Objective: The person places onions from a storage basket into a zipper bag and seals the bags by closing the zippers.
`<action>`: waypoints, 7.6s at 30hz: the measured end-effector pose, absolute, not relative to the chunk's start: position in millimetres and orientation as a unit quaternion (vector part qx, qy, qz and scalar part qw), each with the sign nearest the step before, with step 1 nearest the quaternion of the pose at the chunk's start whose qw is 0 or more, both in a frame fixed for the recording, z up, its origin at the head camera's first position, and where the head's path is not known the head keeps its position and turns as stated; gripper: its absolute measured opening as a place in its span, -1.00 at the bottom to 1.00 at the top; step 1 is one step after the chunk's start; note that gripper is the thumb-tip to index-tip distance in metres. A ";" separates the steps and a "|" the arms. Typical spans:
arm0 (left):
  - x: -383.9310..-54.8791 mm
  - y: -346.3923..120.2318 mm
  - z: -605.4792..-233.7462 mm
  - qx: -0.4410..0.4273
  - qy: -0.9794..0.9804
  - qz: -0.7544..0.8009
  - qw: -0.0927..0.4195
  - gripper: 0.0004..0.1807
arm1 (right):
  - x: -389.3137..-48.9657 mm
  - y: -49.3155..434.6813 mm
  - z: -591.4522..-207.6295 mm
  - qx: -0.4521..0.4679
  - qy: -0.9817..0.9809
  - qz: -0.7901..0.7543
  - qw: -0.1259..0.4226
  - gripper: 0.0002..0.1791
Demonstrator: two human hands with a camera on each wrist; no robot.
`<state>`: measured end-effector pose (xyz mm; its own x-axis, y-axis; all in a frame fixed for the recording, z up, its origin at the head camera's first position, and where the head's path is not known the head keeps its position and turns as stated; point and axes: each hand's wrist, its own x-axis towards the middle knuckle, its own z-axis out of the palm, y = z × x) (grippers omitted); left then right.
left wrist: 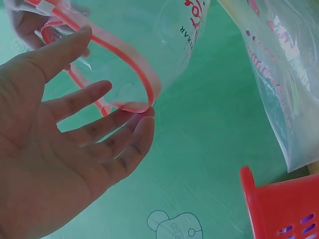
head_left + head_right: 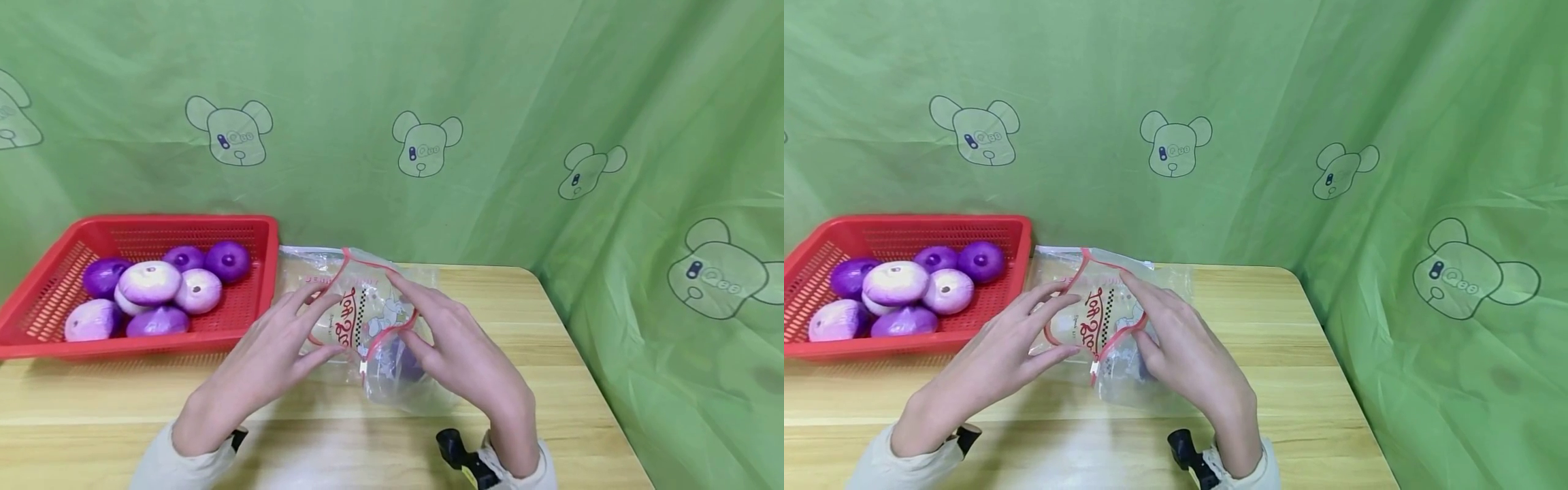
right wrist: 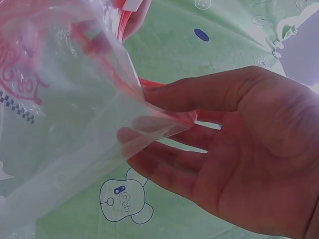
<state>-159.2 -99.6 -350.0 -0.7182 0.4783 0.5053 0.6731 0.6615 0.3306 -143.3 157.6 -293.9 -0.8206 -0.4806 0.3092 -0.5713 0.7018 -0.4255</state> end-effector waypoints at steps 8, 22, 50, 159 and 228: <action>-161.1 -108.4 -345.1 -0.309 -0.891 -0.270 0.194 -0.38 | -144.4 157.4 -295.2 0.292 -0.915 0.261 0.090 -0.20; -182.8 -136.6 -348.0 -0.261 -0.888 -0.297 0.234 -0.59 | -147.6 156.9 -297.4 0.284 -0.920 0.257 0.081 -0.20; -215.9 -213.1 -377.1 -0.081 -0.908 -0.292 0.289 -0.59 | -152.6 156.9 -303.2 0.276 -0.927 0.245 0.073 -0.21; -167.7 -148.7 -328.5 -0.200 -0.890 -0.286 0.294 -0.35 | -156.3 160.9 -304.1 0.273 -0.926 0.250 0.074 -0.21; -158.4 -100.6 -350.7 -0.311 -0.896 -0.261 0.180 -0.32 | -150.0 156.0 -299.2 0.294 -0.917 0.260 0.073 -0.23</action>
<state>-158.4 -100.6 -350.7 -0.7419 0.4631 0.4849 0.6509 0.6710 0.3550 -150.0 156.0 -299.2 -0.8165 -0.5012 0.2864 -0.5769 0.6916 -0.4346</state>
